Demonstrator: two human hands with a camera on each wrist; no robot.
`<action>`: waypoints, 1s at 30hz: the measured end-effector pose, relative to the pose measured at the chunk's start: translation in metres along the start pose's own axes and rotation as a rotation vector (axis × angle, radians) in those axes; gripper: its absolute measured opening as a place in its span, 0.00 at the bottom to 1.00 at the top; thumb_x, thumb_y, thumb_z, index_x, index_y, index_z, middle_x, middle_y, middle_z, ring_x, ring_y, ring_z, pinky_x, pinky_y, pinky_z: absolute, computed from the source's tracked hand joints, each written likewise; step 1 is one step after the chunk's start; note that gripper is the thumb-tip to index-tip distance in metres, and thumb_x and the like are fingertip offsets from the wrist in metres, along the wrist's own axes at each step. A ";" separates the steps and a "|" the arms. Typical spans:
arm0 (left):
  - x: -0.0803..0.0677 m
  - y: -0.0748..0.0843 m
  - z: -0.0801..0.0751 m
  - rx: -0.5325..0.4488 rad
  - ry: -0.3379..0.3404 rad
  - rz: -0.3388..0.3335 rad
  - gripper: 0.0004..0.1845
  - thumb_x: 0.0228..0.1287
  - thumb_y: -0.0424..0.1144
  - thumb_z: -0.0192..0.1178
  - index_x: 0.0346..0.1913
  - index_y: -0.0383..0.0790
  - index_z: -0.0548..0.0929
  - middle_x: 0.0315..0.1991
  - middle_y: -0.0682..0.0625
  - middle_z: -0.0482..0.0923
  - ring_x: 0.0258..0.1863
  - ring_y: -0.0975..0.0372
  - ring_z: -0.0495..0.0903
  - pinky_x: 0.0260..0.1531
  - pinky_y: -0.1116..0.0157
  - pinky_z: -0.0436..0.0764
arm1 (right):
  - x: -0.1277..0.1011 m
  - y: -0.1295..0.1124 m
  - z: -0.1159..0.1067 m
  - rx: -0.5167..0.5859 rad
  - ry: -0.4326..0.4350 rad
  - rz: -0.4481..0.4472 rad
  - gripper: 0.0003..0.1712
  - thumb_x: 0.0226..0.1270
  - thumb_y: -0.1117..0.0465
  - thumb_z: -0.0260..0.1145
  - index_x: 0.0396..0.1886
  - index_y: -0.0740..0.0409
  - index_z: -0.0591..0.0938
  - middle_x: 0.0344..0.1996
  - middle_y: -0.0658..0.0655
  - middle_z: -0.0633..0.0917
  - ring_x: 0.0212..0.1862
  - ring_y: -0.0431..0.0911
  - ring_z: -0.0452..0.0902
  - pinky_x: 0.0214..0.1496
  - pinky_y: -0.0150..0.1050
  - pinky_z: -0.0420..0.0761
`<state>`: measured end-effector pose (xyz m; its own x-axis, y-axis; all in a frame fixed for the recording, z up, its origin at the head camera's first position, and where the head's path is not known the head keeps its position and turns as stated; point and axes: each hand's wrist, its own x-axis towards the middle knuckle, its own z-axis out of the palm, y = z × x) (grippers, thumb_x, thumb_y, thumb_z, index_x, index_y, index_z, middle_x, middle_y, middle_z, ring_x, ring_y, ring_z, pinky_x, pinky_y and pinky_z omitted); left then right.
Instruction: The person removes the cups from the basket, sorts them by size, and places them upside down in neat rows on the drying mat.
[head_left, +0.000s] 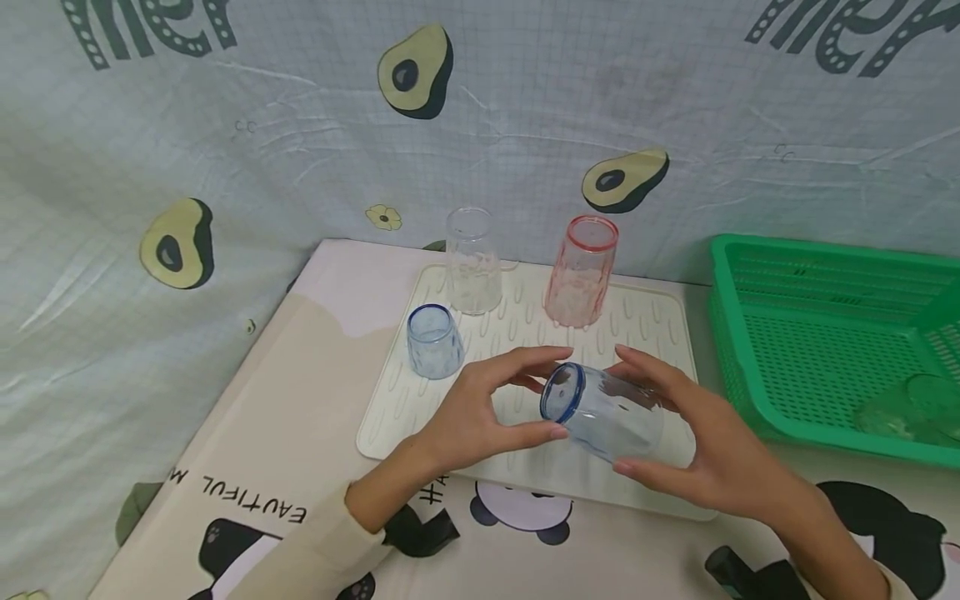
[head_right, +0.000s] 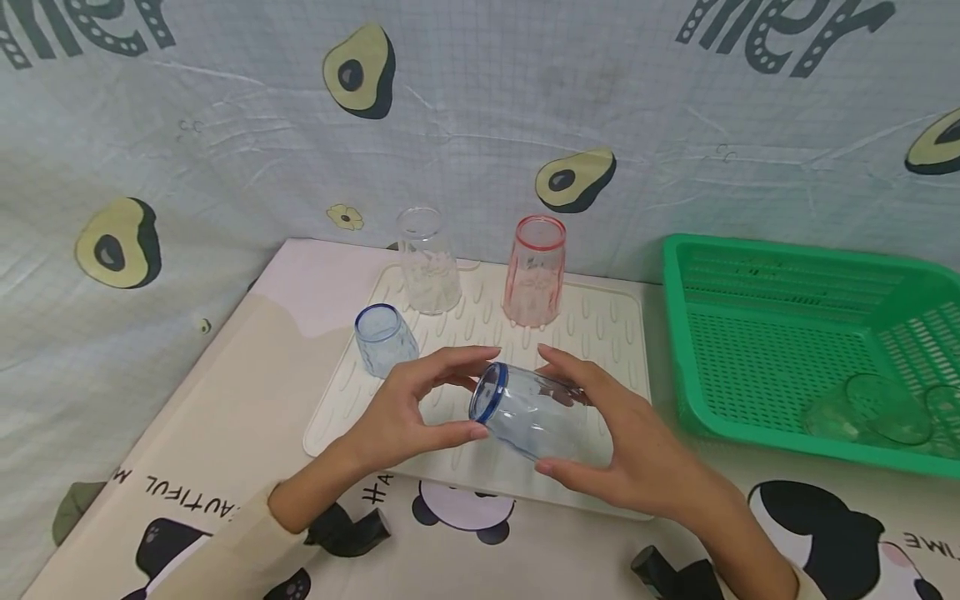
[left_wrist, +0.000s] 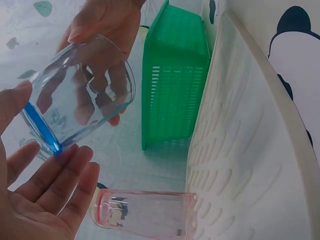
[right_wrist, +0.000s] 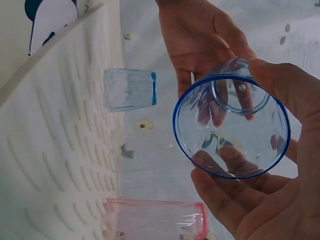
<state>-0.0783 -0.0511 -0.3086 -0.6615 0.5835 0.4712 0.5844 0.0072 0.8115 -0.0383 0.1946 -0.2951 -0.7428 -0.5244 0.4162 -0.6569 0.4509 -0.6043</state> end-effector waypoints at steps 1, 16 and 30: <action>0.001 0.004 0.000 -0.008 0.006 0.007 0.35 0.45 0.30 0.67 0.59 0.37 0.68 0.53 0.48 0.73 0.44 0.62 0.76 0.44 0.62 0.76 | 0.000 0.000 0.000 0.003 0.002 -0.010 0.57 0.33 0.64 0.78 0.66 0.63 0.57 0.53 0.53 0.73 0.51 0.43 0.71 0.51 0.26 0.69; 0.006 -0.004 0.012 0.041 0.042 0.139 0.43 0.44 0.34 0.69 0.65 0.40 0.58 0.45 0.48 0.76 0.46 0.64 0.74 0.44 0.67 0.75 | -0.001 0.007 0.012 -0.124 -0.043 -0.033 0.55 0.38 0.52 0.76 0.66 0.59 0.57 0.56 0.50 0.71 0.52 0.41 0.69 0.53 0.26 0.68; 0.002 -0.008 0.006 0.099 0.037 0.223 0.41 0.46 0.38 0.69 0.63 0.37 0.60 0.50 0.47 0.72 0.50 0.61 0.71 0.41 0.66 0.75 | 0.001 0.010 0.017 -0.121 -0.039 -0.073 0.53 0.37 0.50 0.76 0.64 0.59 0.61 0.58 0.52 0.69 0.53 0.42 0.70 0.49 0.29 0.72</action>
<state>-0.0814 -0.0448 -0.3165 -0.5265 0.5492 0.6490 0.7602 -0.0378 0.6486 -0.0434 0.1864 -0.3120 -0.6884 -0.5857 0.4279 -0.7216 0.4933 -0.4857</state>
